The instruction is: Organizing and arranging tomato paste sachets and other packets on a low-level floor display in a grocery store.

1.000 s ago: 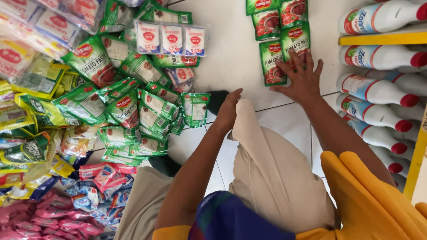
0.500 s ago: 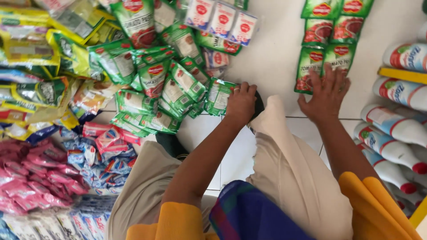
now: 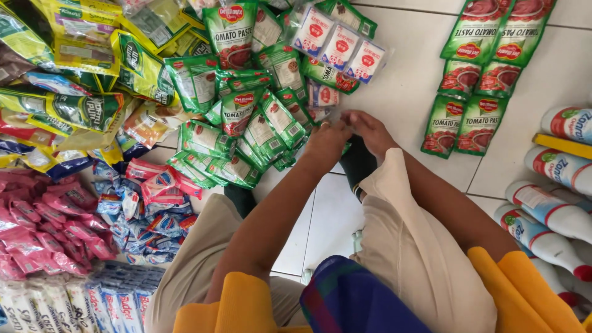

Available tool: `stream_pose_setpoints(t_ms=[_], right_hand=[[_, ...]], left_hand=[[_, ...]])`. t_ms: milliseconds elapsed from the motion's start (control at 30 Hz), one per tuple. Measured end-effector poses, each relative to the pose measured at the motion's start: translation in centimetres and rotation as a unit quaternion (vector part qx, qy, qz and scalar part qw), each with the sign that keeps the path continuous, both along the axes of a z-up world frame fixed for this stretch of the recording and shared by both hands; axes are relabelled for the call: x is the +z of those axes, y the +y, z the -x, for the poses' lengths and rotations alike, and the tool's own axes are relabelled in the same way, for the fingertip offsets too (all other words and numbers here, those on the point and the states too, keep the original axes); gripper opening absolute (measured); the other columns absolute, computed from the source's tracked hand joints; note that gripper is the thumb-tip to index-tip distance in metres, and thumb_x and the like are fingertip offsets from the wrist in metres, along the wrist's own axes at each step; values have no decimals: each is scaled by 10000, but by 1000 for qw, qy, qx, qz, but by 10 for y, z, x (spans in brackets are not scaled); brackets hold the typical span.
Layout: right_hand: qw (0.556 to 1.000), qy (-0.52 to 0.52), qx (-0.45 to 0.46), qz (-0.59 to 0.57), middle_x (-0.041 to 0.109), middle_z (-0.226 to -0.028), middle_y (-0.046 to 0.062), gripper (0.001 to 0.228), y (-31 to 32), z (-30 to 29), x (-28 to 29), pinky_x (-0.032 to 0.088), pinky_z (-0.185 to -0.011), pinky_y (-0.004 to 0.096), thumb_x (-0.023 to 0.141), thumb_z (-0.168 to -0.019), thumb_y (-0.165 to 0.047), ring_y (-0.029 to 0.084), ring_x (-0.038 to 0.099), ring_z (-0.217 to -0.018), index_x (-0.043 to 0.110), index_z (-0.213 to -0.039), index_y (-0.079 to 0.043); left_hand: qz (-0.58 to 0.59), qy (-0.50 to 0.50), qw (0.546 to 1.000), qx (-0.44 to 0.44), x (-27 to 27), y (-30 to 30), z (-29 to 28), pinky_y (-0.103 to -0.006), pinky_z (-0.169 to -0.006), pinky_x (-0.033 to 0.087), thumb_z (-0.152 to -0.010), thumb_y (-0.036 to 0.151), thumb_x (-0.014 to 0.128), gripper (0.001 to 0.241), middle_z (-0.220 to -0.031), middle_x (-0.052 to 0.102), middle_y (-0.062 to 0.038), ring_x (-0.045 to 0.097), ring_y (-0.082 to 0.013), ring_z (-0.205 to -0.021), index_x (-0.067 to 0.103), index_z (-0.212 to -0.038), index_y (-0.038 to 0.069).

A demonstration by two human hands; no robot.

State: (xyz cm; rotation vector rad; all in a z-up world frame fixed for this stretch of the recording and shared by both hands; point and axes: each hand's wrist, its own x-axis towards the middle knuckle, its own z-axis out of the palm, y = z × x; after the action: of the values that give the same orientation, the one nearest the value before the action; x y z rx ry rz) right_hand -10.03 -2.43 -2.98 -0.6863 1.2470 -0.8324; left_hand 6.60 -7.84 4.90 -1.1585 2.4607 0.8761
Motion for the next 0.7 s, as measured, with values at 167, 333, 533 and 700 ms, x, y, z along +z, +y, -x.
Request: stream_pose_setpoints(t_ms=[167, 333, 533, 700], right_hand=[[981, -163, -62, -86, 647, -1303, 33, 485, -7, 14, -4, 487, -1057, 307, 520, -1050, -416, 156, 614, -1218, 580, -1399, -85], [943, -304, -90, -102, 665, -1168, 45, 476, -2, 24, 0, 537, -863, 324, 600, -1021, -474, 151, 652, -1021, 554, -1334, -119], [941, -280, -176, -72, 608, -1049, -6, 429, -1, 33, 0, 516, -778, 303, 738, -1080, -309, 106, 581, -855, 546, -1400, -98], [944, -237, -205, -107, 668, -1106, -11, 441, -4, 24, 26, 576, -842, 317, 731, -953, -287, 115, 662, -976, 548, -1314, -112]], left_hand=[[-80, 227, 970, -28, 28, -22, 13, -448, -962, 524, -828, -6, 680, 264, -1246, 624, -46, 615, -335, -1126, 727, -1049, 132], [-166, 405, 883, 169, 26, -64, 25, -392, -1017, 587, -844, -94, 673, 203, -1236, 595, -97, 653, -283, -1214, 693, -937, 84], [185, 217, 920, 270, -3, -148, 21, -659, -1086, 361, -741, 96, 866, 838, -1583, 256, -188, 193, -485, -1460, 439, -1454, 206], [223, 66, 963, 134, -28, -166, 1, -722, -1096, 301, -650, 141, 874, 1023, -1597, 299, -176, 268, -478, -1457, 396, -1553, 175]])
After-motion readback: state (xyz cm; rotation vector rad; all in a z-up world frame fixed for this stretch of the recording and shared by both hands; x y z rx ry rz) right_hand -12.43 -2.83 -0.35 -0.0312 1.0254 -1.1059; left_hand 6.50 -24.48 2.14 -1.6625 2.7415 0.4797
